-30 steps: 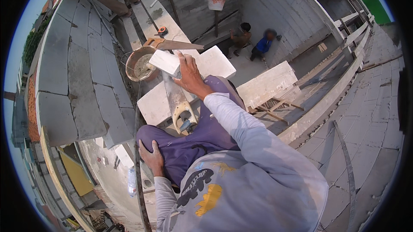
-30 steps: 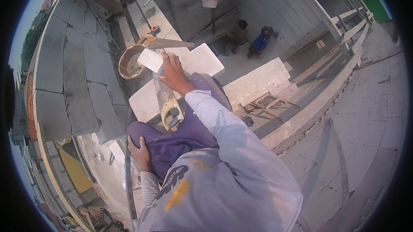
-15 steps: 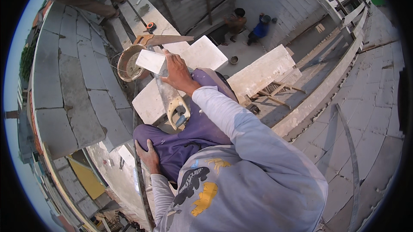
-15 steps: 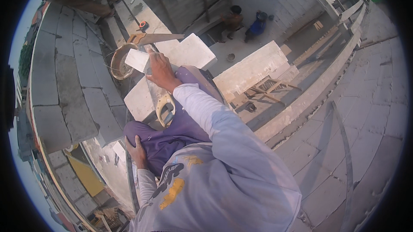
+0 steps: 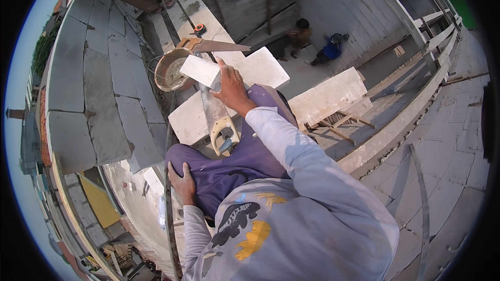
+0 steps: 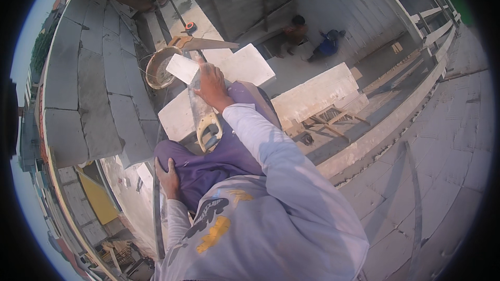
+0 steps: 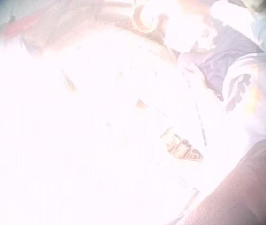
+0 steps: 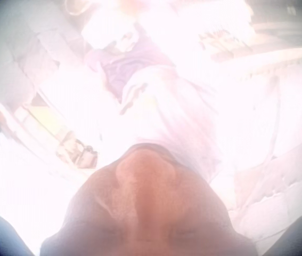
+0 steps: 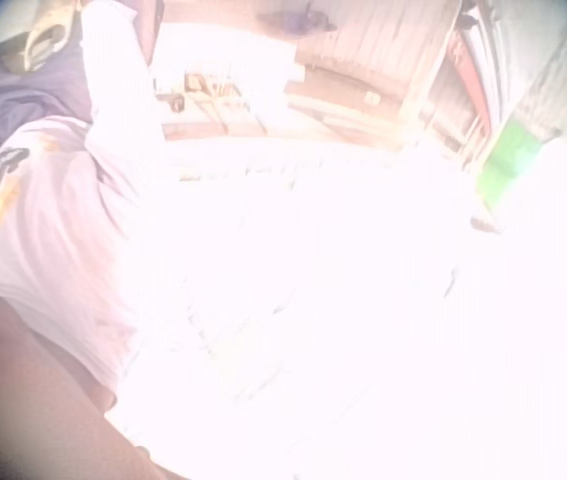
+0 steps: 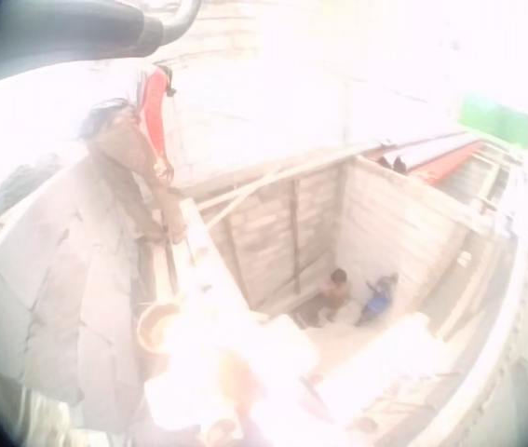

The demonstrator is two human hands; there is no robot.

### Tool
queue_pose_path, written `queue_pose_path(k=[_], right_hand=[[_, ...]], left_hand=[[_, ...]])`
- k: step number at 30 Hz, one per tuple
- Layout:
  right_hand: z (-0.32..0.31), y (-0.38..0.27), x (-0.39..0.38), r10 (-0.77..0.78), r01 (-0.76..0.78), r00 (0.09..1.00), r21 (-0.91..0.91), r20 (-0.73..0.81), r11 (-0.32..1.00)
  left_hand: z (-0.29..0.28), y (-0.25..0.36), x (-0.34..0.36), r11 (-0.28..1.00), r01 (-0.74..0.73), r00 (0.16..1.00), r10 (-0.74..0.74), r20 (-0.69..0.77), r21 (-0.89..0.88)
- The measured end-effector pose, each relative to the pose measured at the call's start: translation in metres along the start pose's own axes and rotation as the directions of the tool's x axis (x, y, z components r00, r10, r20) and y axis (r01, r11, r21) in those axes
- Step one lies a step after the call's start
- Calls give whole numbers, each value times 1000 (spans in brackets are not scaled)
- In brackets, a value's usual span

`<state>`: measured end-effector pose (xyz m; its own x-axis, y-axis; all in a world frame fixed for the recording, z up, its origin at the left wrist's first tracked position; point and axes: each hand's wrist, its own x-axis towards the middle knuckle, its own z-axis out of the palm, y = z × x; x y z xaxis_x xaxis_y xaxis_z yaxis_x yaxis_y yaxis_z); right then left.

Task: The person uses a hand saw to cut a wooden plank on a rooftop construction site. They position the plank, saw through it, then lift and move the cut piece aside.

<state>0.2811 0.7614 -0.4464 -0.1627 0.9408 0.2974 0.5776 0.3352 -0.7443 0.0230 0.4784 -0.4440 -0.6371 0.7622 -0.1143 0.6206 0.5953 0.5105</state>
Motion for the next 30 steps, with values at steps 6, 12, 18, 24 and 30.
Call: queue_pose_path(k=[6,12,18,24,30], right_hand=[[-2,-1,5,14,-11,999,76,-39,997],[-16,-40,21,77,-78,997,-19,-8,997],[-1,-42,30,78,-83,995,-99,-53,992],[21,-51,35,117,-122,992,-163,-38,979],[40,-56,36,90,-100,994,-224,-57,969]], left_hand=[[0,-3,-1,1000,6,1000,-6,-5,1],[3,-4,-4,1000,21,999,-21,-32,12],[7,4,-2,999,-15,1000,15,-11,41],[12,14,7,997,-33,999,34,-7,65],[20,1,18,998,-47,999,48,-25,48]])
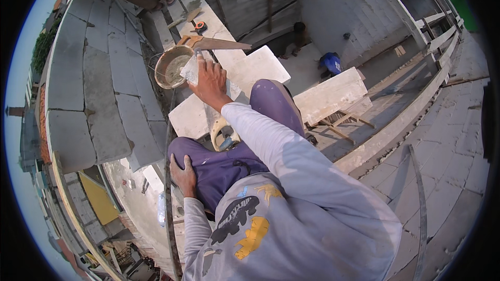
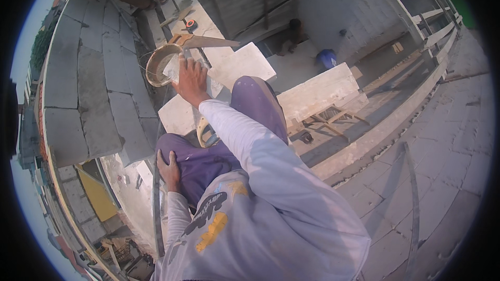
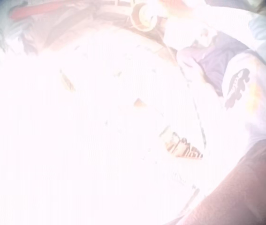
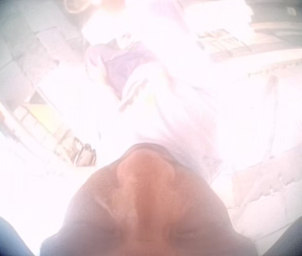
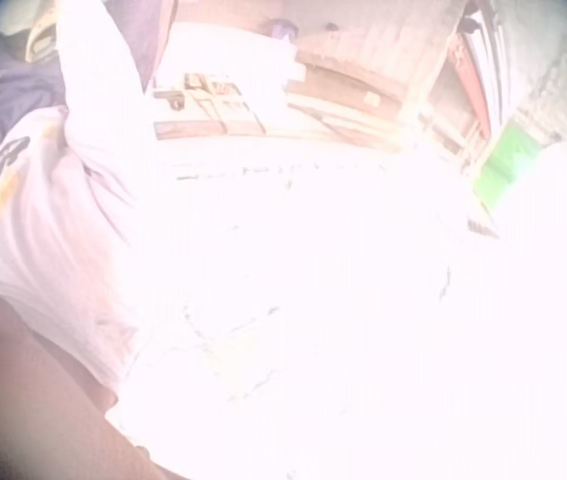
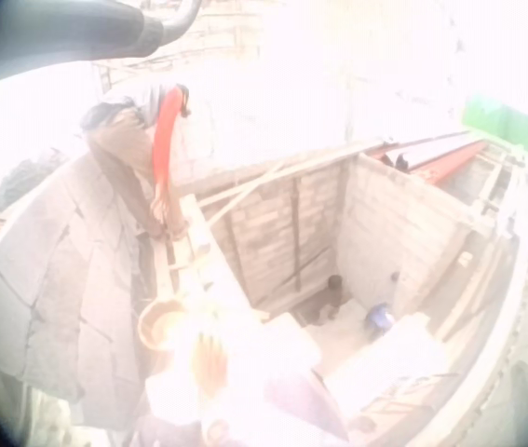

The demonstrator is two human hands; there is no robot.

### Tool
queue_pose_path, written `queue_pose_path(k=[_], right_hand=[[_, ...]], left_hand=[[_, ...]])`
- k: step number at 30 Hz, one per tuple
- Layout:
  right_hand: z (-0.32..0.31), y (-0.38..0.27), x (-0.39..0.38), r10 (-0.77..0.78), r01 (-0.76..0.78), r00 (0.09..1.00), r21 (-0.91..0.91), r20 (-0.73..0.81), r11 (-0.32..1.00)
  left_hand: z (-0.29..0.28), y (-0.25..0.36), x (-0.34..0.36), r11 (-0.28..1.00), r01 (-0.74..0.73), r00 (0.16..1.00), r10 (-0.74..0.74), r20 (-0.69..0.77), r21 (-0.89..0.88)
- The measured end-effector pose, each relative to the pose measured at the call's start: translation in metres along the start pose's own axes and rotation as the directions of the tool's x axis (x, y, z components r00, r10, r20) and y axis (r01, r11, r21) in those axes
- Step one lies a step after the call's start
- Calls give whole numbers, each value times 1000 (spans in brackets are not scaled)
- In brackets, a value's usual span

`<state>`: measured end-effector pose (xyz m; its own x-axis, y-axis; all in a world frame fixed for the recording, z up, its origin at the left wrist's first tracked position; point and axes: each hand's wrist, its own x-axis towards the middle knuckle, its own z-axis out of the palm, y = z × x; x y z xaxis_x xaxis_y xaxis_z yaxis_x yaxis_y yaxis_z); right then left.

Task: The person uses a hand saw to cut a wooden plank on a rooftop construction site. They position the plank, saw through it, then lift and move the cut piece aside.

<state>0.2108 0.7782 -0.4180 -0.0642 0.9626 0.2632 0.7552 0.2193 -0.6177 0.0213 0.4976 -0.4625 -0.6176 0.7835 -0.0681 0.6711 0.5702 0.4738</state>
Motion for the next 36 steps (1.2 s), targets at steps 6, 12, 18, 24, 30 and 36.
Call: queue_pose_path(k=[6,12,18,24,30,36], right_hand=[[3,3,-5,-28,25,999,-80,-41,996],[-1,5,-25,-49,44,995,-61,-82,997],[-11,14,-33,-70,71,995,8,-72,997],[-15,17,-39,-107,110,987,19,-122,994],[-17,20,-41,-100,105,989,42,-106,994],[-23,42,-53,-29,26,998,46,57,999]], left_hand=[[2,-2,7,999,19,1000,-20,-3,-30],[2,-3,9,999,24,1000,-24,6,-29],[5,-4,10,1000,19,1000,-19,1,-20],[2,5,11,999,35,999,-35,-3,-22],[3,3,13,999,54,999,-54,1,6],[8,1,13,999,49,999,-49,-5,-20]])
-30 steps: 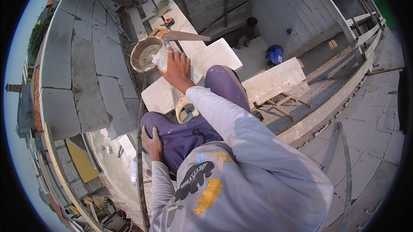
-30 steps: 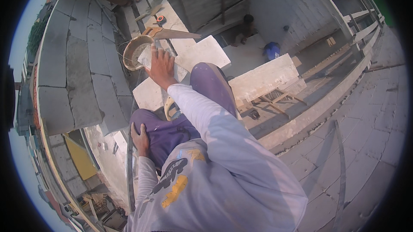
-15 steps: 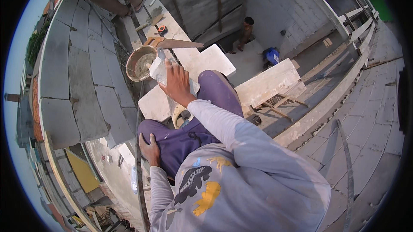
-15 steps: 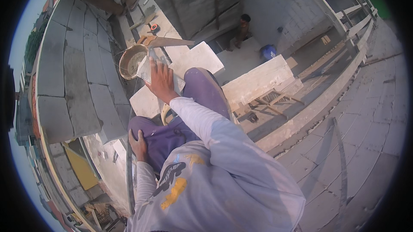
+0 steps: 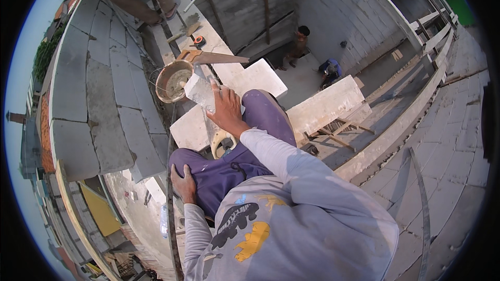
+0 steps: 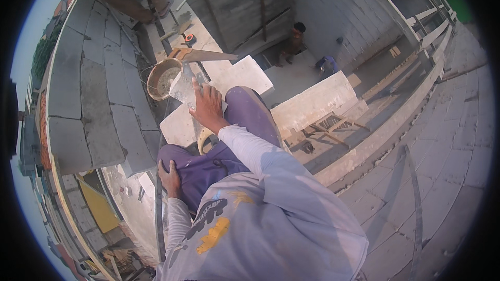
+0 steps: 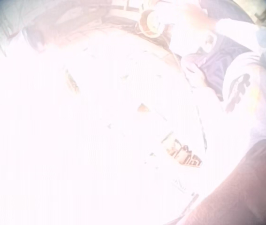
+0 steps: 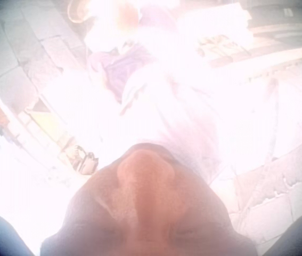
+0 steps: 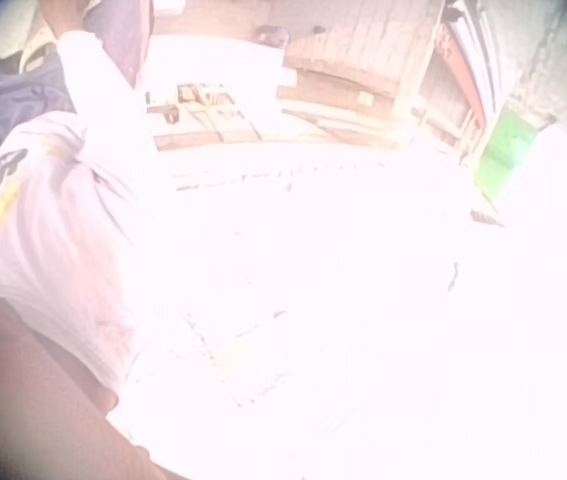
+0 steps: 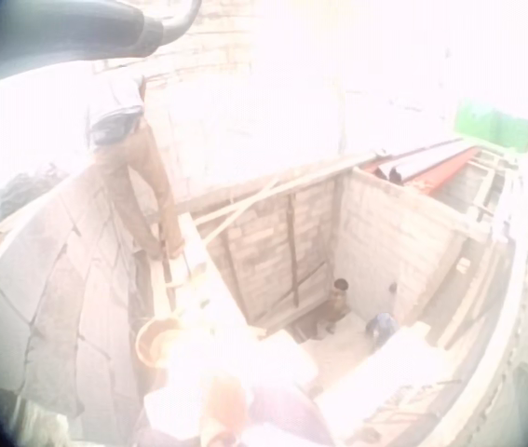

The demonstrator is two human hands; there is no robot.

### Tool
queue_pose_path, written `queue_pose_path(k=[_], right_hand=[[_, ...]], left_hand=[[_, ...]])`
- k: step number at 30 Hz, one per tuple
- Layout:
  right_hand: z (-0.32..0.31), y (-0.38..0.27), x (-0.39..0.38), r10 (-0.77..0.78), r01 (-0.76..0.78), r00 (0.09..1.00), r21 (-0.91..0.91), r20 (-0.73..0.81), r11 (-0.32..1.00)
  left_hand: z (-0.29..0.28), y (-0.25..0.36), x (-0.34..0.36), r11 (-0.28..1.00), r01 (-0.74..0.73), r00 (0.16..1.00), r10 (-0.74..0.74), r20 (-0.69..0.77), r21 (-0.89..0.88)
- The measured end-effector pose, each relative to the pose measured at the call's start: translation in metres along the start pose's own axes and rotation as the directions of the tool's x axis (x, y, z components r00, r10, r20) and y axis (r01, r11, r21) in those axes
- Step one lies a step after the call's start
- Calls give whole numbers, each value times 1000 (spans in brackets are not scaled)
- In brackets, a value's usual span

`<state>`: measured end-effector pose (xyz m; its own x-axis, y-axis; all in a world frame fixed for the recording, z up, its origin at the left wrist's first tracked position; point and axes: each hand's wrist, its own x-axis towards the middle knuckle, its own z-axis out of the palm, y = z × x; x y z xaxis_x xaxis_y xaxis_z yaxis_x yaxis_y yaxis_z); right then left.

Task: The person uses a hand saw to cut a wooden plank on a rooftop construction site. They position the plank, saw through it, then lift and move the cut piece aside.

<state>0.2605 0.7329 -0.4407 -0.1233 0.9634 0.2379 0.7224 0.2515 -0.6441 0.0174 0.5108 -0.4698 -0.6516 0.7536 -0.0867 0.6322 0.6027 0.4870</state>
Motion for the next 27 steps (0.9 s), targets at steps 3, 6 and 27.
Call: queue_pose_path(k=[3,6,27], right_hand=[[-7,0,-5,23,-23,999,1,24,1000],[-2,-1,-8,42,-42,999,-23,-17,999],[-99,-5,26,52,-497,867,868,496,-4]], left_hand=[[-2,1,-4,1000,12,1000,-12,0,-17],[-3,0,-5,1000,25,1000,-25,-14,-14],[-67,115,5,474,181,951,140,276,-862]])
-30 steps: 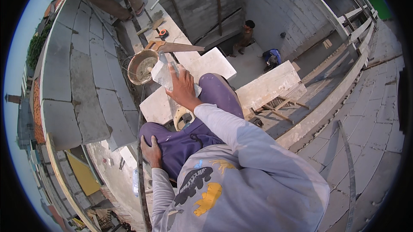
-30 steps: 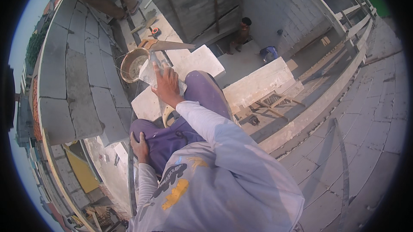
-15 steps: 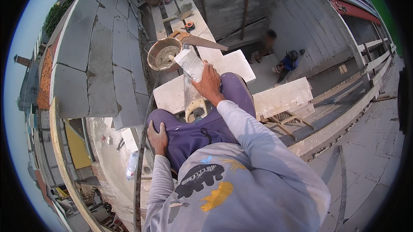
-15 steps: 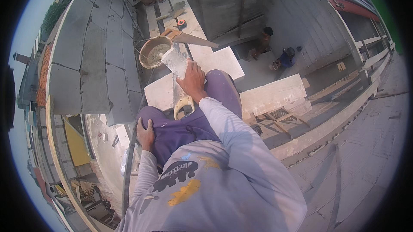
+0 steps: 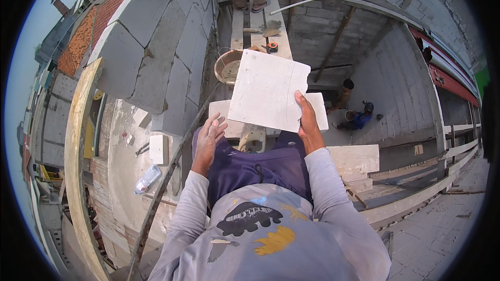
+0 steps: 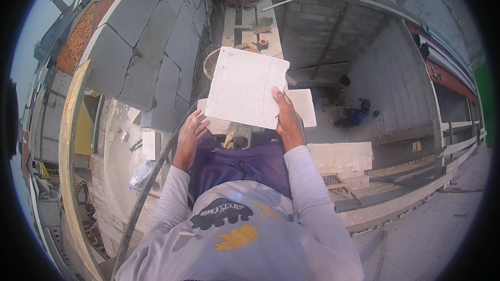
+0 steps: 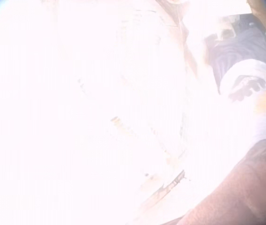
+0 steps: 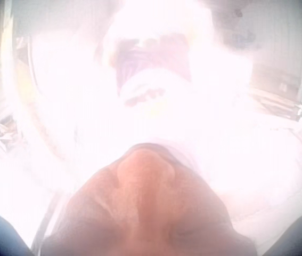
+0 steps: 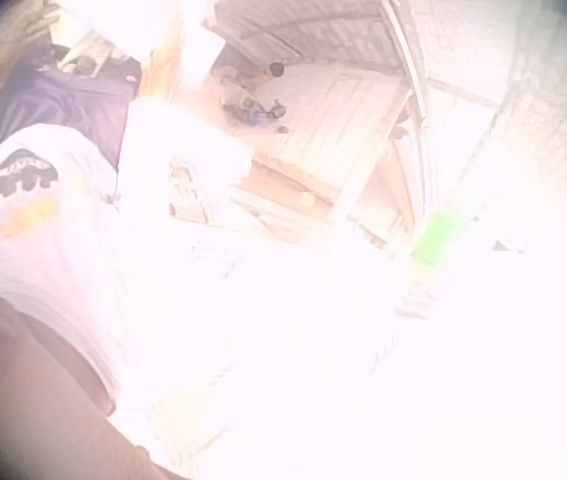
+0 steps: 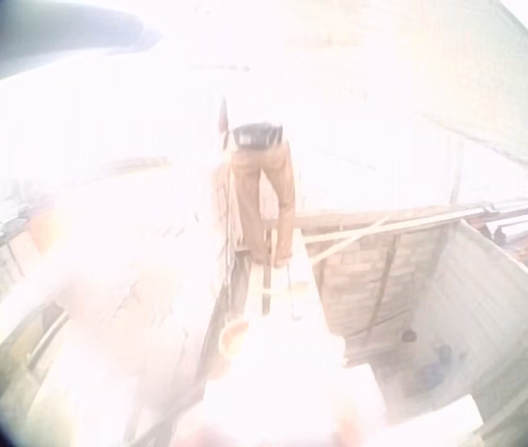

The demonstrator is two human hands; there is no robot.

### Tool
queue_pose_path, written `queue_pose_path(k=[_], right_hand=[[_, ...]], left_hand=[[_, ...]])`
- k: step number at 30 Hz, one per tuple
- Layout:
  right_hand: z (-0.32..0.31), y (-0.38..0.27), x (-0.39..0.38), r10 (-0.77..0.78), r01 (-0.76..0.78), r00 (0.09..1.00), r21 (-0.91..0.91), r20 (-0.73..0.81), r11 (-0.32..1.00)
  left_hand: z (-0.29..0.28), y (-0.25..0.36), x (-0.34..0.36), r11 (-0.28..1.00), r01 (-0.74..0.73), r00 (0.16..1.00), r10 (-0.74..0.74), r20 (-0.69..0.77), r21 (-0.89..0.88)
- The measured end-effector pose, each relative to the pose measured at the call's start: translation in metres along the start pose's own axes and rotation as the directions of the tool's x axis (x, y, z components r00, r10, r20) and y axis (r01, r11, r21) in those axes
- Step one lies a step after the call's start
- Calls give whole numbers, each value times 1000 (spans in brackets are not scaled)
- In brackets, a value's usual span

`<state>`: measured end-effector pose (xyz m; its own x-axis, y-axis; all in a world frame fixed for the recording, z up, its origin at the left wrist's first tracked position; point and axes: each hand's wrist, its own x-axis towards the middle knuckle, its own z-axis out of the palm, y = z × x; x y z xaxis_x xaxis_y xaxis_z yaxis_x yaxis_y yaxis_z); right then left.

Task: The person uses a hand saw to cut a wooden plank on a rooftop construction site. They position the plank, saw through it, then lift and move the cut piece aside.

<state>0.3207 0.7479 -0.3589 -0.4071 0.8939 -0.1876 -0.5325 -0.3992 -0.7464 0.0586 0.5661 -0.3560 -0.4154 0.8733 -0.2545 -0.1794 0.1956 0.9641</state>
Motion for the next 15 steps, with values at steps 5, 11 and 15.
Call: queue_pose_path(k=[5,11,15], right_hand=[[30,0,-3,30,-44,978,65,207,997],[82,8,20,16,-87,855,113,519,990],[117,18,34,28,-94,808,82,589,992]], left_hand=[[-1,72,-21,970,-168,953,205,223,-177],[-1,148,-98,946,-319,942,311,123,52],[-3,168,-130,911,-376,914,395,-93,172]])
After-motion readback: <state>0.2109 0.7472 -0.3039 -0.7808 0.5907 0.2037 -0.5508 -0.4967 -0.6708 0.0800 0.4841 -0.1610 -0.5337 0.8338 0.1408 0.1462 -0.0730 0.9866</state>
